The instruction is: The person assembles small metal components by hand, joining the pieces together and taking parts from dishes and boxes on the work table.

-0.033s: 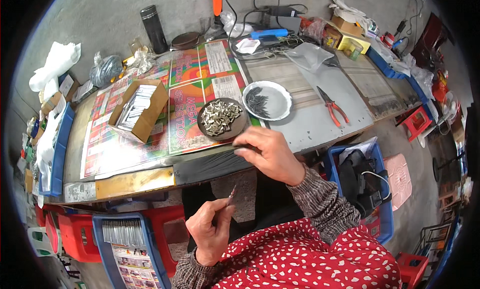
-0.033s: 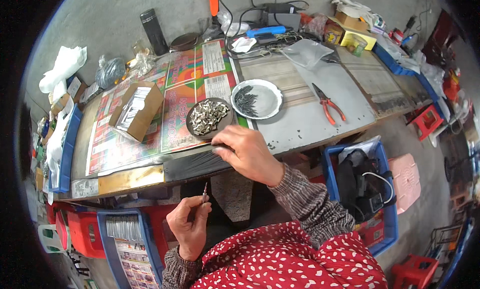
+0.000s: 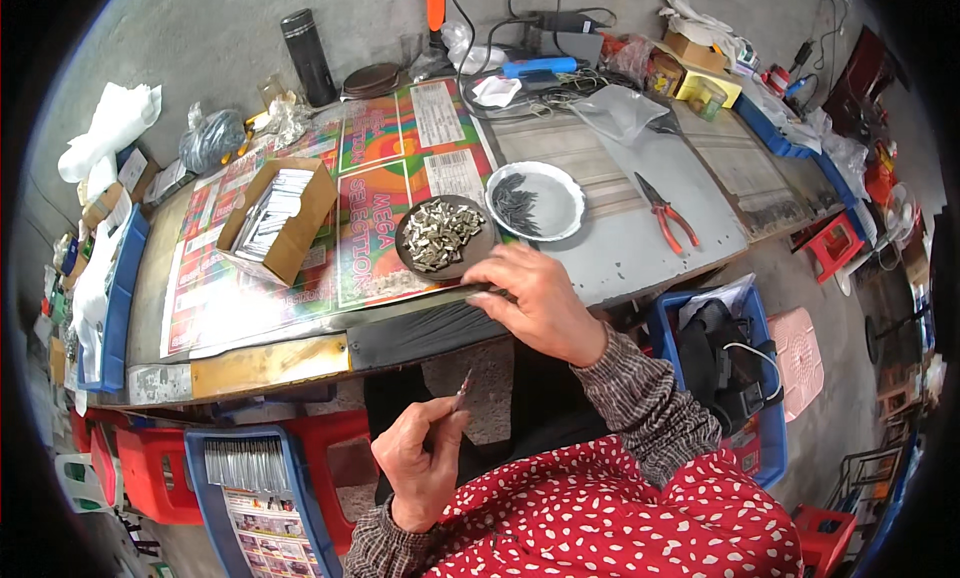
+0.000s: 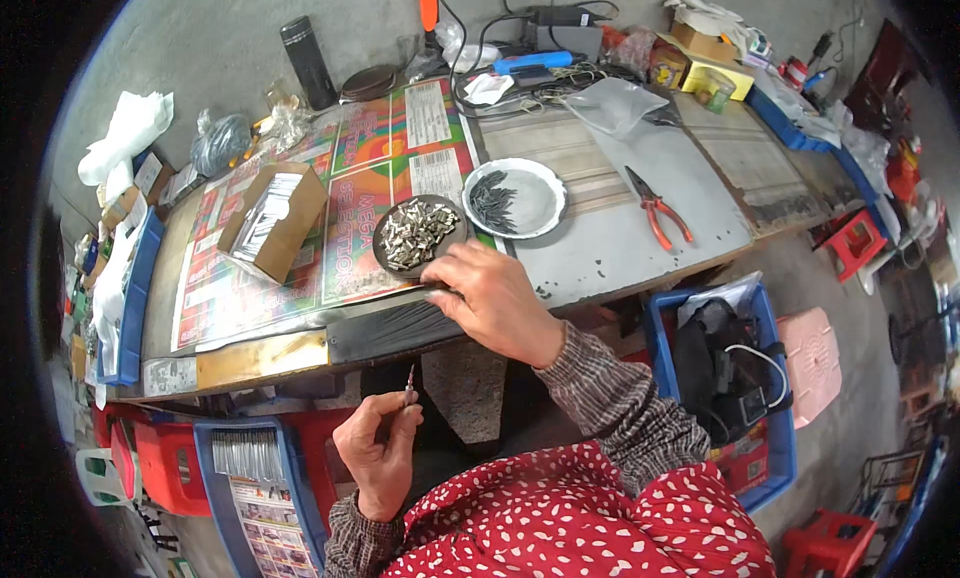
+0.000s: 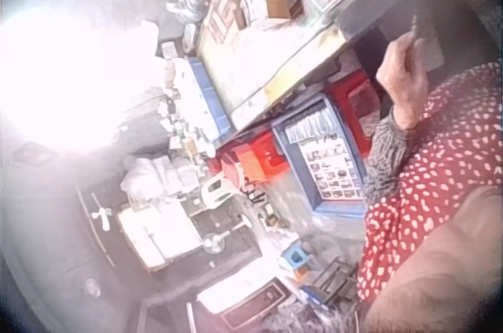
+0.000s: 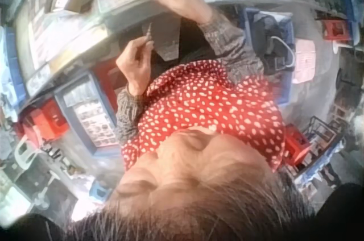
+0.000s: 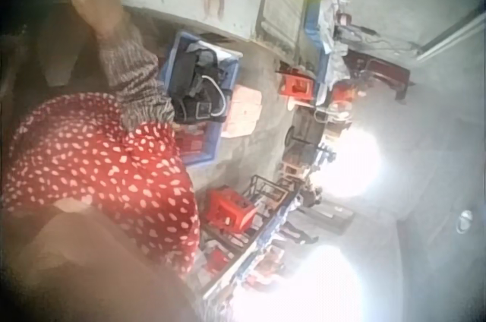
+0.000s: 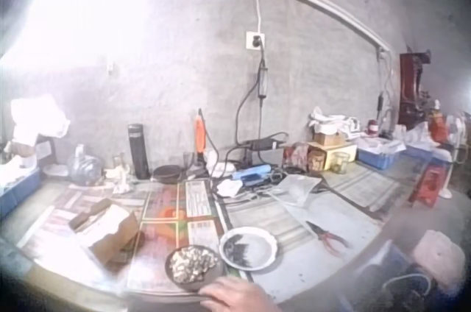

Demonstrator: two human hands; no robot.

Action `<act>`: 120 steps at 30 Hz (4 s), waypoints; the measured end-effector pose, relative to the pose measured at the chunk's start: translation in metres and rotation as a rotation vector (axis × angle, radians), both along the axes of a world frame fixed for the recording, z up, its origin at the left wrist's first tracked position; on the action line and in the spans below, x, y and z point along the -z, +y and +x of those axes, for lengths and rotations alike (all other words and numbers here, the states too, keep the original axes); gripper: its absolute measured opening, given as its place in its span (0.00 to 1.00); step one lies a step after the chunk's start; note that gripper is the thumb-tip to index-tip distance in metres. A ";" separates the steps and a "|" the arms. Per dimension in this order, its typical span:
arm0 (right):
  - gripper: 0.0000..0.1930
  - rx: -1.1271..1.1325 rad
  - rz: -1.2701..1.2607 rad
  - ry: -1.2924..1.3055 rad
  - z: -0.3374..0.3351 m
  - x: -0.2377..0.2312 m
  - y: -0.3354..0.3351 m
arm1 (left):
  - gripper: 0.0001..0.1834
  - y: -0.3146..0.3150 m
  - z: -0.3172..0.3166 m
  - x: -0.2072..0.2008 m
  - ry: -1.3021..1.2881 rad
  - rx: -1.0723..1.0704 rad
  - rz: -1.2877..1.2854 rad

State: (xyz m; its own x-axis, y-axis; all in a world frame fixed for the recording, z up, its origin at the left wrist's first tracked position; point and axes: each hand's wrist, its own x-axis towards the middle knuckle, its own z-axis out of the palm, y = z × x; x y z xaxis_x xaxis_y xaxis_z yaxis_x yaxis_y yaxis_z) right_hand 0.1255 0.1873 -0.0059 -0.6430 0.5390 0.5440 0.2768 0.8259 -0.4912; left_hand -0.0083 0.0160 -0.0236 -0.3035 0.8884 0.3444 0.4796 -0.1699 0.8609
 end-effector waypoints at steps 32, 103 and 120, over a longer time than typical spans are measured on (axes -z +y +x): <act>0.10 0.035 0.156 -0.196 -0.037 0.018 0.032 | 0.04 0.002 -0.014 0.019 -0.014 -0.020 -0.057; 0.06 -0.400 -1.174 0.409 0.009 0.001 -0.081 | 0.06 -0.021 0.008 0.008 -0.181 0.045 -0.010; 0.08 -0.432 -0.914 0.435 0.003 0.014 -0.082 | 0.07 -0.018 0.009 0.011 -0.060 0.029 0.064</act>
